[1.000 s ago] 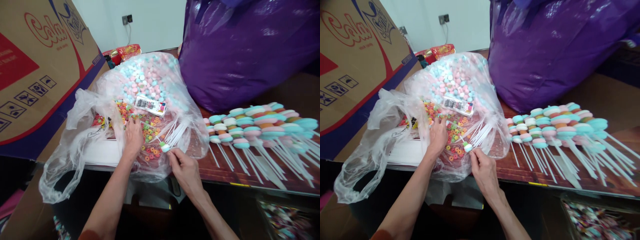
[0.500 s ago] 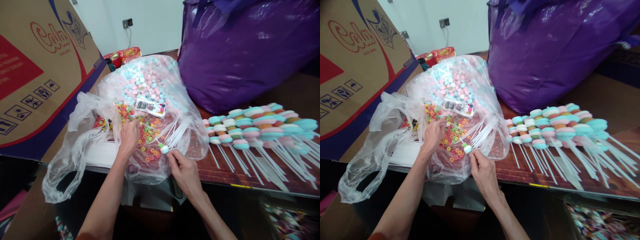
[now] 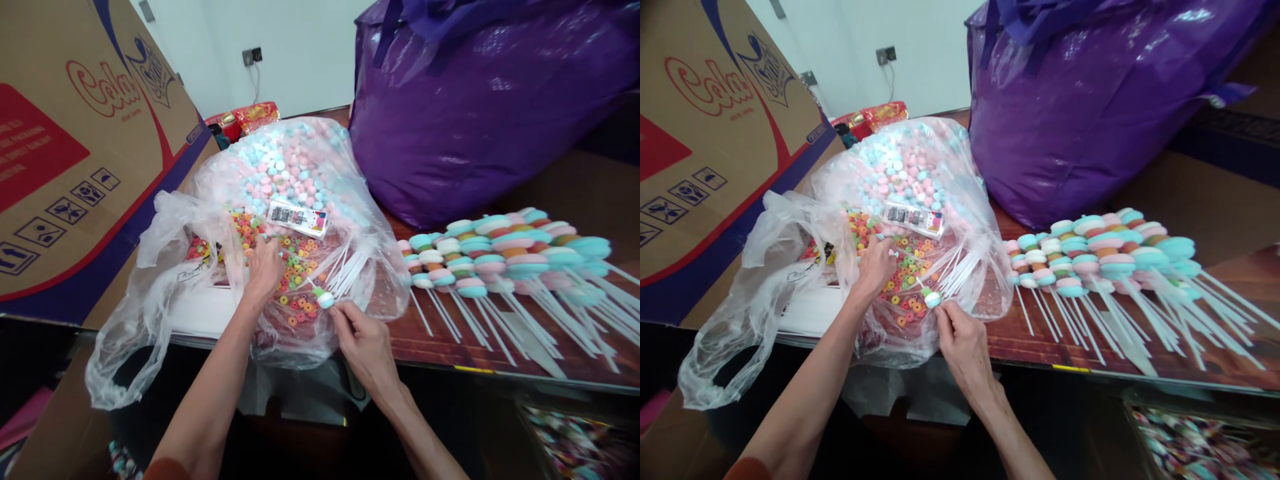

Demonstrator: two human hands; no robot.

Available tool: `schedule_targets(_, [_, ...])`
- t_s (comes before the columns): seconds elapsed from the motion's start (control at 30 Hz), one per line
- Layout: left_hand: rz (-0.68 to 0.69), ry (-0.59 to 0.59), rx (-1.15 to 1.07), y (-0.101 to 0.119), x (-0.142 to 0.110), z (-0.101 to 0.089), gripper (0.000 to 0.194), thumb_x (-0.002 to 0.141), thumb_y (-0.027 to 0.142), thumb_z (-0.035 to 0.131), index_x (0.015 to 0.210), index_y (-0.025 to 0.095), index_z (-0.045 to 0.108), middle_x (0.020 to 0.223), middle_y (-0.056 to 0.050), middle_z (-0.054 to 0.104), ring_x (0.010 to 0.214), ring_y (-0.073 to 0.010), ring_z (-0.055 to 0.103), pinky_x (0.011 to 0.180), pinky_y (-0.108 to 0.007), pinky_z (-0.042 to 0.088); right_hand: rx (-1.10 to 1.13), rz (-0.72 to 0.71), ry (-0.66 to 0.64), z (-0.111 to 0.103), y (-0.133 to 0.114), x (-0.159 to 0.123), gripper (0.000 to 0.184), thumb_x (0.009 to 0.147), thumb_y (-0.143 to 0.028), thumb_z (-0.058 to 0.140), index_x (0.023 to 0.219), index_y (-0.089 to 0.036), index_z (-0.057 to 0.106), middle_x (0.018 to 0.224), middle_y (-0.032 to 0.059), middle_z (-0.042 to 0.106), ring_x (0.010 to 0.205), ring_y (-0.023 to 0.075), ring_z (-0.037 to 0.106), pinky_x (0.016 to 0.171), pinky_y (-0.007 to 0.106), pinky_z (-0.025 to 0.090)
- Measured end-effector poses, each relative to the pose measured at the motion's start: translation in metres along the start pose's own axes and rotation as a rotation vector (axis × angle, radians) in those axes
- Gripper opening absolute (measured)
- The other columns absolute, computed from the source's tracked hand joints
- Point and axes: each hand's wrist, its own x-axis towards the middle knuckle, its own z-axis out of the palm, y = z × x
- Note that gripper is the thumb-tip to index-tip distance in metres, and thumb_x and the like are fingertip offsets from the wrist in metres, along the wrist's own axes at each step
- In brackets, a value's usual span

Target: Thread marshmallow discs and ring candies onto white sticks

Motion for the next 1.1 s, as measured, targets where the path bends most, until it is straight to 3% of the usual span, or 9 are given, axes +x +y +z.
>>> schedule_targets(0.23, [0.133,0.027,-0.114,-0.002,-0.014,0.005,0.029,0.089,0.009,0.041,0.095,0.017,0.068,0.108,-0.013,0.064,0.101,-0.0251,0.062,0.088,-0.035,0.046,0.014,-0.025,0.013,0.001,0.002,0.000,0.026,0.098,-0.026,0.048,0.080,-0.017,0.065,0.057,-0.0044,0.052,0.049,0.0092,0.049,0.052,0.020,0.036])
schedule_targets(0.4, [0.055,0.040,-0.207,-0.014,-0.004,0.001,0.025,0.091,0.016,0.047,0.105,0.018,0.067,0.090,-0.008,0.070,0.086,-0.0217,0.064,0.079,-0.030,0.045,0.013,-0.033,0.028,0.003,0.004,0.000,0.026,0.098,-0.026,0.049,0.080,-0.017,0.065,0.058,-0.0044,0.052,0.049,0.0091,0.050,0.052,0.020,0.036])
schedule_targets(0.67, [0.112,-0.190,-0.259,-0.020,0.018,-0.008,0.028,0.088,0.017,0.046,0.072,0.016,0.069,0.064,-0.003,0.063,0.065,-0.0162,0.056,0.066,-0.026,0.039,0.001,-0.049,0.038,0.004,0.005,-0.001,0.026,0.098,-0.025,0.049,0.080,-0.016,0.066,0.058,-0.0037,0.056,0.049,0.0088,0.051,0.052,0.019,0.036])
schedule_targets(0.77, [0.171,-0.187,-0.219,-0.018,0.020,-0.005,0.026,0.086,0.015,0.046,0.078,0.016,0.071,0.068,-0.003,0.064,0.069,-0.0177,0.057,0.068,-0.027,0.040,0.002,-0.051,0.040,0.004,0.005,-0.001,0.026,0.098,-0.025,0.049,0.079,-0.016,0.066,0.058,-0.0036,0.056,0.049,0.0087,0.051,0.052,0.019,0.036])
schedule_targets(0.97, [0.217,-0.088,-0.173,-0.011,0.021,0.001,0.024,0.081,0.013,0.053,0.096,0.015,0.071,0.095,-0.011,0.069,0.094,-0.0254,0.061,0.084,-0.034,0.046,0.011,-0.046,0.059,0.003,0.004,-0.001,0.025,0.097,-0.025,0.050,0.079,-0.016,0.066,0.058,-0.0039,0.056,0.049,0.0088,0.051,0.053,0.019,0.036])
schedule_targets(1.1, [0.228,-0.008,-0.221,0.000,-0.006,-0.001,0.022,0.087,0.015,0.049,0.091,0.016,0.070,0.090,-0.010,0.065,0.090,-0.0236,0.061,0.084,-0.035,0.047,0.058,0.011,0.083,0.002,0.004,-0.001,0.025,0.097,-0.027,0.051,0.079,-0.017,0.065,0.059,-0.0041,0.055,0.050,0.0087,0.050,0.054,0.019,0.037])
